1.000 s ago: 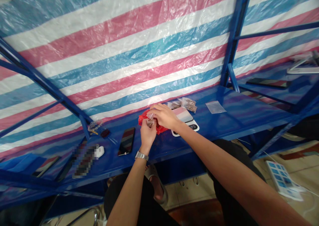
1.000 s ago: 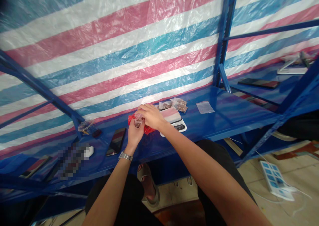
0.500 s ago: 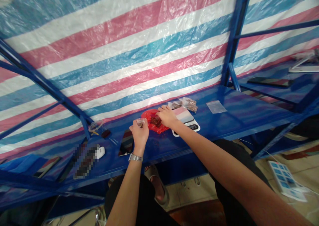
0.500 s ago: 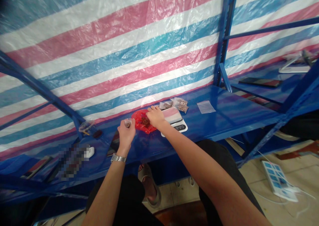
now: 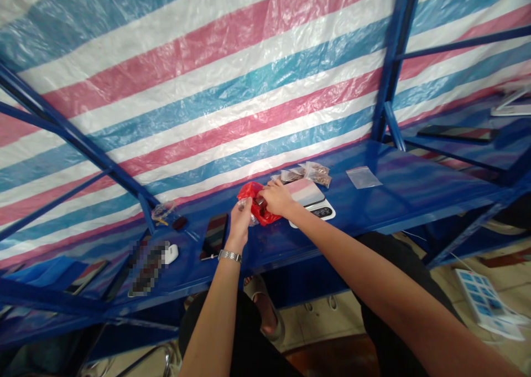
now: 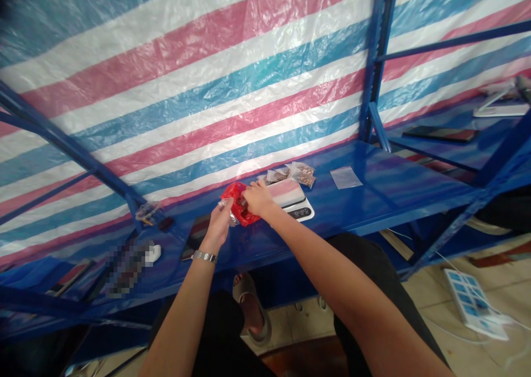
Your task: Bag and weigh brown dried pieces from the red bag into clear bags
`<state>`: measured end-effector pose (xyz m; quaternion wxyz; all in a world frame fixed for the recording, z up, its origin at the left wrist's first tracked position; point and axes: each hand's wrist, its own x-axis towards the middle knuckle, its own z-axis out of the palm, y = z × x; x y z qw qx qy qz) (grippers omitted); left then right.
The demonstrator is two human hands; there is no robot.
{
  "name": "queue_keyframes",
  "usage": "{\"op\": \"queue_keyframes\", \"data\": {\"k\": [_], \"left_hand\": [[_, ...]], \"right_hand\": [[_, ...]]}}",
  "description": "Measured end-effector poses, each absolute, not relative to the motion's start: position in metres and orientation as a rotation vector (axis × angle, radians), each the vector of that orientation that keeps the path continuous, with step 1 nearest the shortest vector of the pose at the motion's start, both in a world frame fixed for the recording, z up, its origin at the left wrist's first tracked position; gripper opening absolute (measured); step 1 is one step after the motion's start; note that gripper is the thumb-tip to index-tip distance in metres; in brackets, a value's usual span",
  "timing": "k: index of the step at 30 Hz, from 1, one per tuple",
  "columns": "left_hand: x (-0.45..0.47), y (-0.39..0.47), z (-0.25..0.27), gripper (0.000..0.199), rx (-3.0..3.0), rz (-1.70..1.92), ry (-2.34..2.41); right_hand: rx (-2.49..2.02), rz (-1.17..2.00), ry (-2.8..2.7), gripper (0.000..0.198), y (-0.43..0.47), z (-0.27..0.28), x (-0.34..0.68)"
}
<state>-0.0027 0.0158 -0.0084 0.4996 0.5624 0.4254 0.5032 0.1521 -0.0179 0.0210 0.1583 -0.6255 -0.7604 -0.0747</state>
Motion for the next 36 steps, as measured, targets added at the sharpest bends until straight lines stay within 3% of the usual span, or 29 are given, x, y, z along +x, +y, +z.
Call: {"op": "queue_keyframes", "data": {"k": [13, 19, 28, 36], "left_hand": [[0.001, 0.007, 0.001, 0.045, 1.226, 1.2, 0.949], [-0.001, 0.009, 0.0, 0.049, 1.265, 1.225, 0.994], [-0.013, 0.011, 0.0, 0.02, 1.773, 1.389, 1.204], [-0.005, 0.01, -0.009, 0.021, 1.937, 1.249, 1.13]], "right_hand": [[-1.829, -0.201, -2.114, 0.027, -0.021, 0.022, 0.149], [-1.827, -0.038, -2.05, 0.026, -0.018, 0.021, 0.149], [-1.719, 0.273, -1.828, 0.03, -0.019, 0.027, 0.164], [-1.445, -0.039, -1.93, 0.035, -0.03, 0.038, 0.16]]}}
